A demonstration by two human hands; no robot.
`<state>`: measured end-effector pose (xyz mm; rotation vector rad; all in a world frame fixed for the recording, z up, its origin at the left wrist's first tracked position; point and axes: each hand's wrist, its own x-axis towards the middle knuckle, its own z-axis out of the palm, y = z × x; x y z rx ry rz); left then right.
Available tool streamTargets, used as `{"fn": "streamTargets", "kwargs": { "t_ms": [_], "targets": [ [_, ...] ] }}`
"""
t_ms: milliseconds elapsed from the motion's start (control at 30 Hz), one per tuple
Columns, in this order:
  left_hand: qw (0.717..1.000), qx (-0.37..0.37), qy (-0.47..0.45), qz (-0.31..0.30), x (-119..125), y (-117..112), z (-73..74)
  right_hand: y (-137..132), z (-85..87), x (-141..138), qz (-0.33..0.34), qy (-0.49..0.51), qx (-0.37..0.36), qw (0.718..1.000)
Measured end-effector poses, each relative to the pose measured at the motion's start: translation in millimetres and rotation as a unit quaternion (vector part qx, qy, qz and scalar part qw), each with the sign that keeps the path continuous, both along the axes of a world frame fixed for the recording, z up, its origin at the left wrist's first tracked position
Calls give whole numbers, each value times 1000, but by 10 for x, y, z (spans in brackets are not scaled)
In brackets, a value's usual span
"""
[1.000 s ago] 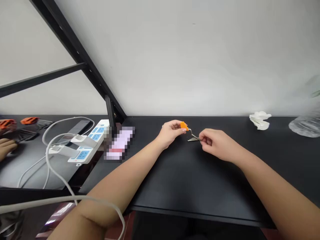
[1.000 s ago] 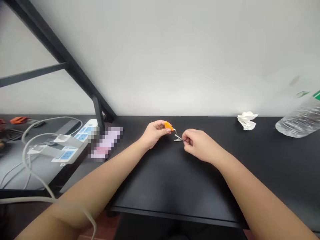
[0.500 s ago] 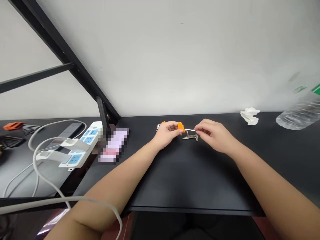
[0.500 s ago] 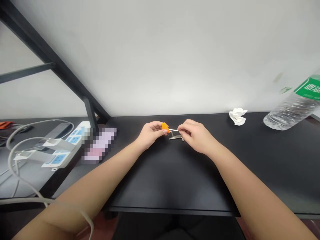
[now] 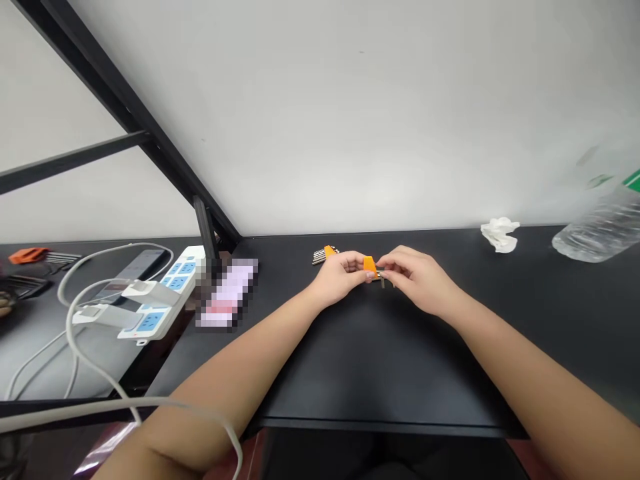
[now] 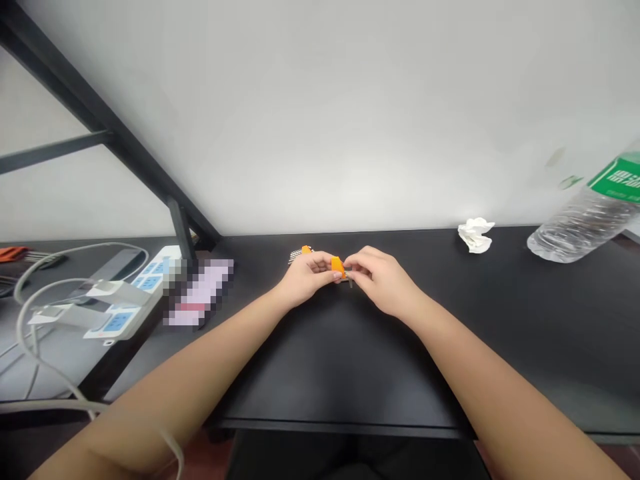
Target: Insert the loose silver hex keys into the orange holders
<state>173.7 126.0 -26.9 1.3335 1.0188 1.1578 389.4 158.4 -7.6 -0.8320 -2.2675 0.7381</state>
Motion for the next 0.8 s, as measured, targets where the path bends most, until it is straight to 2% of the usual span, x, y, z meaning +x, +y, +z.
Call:
{"fn": "streamTargets", "kwargs": {
  "t_ms": [133, 267, 367, 500, 667, 733, 800],
  "targets": [
    [1000, -3, -5, -6, 32, -24, -11, -7, -89, -117, -34, 45, -99, 993],
    [999, 14, -36, 14, 21, -17, -18, -7, -97, -118, -74, 51, -123, 988],
    [997, 35, -47, 52, -9, 5, -28, -8, -28, -35, -115, -9, -127, 985],
    [997, 27, -45, 53, -4, 9, -47, -12, 33, 37, -69, -89, -60, 992],
    [998, 20, -45, 30, 42, -30, -41, -11, -36, 5, 4, -137, 44, 990],
    [998, 12, -53, 23, 48, -39, -41, -16, -62, -9, -4, -135, 53, 989],
    [998, 7, -61, 20, 51, -42, -48, -31, -76, -25, -19, -115, 3, 993]
  ]
}}
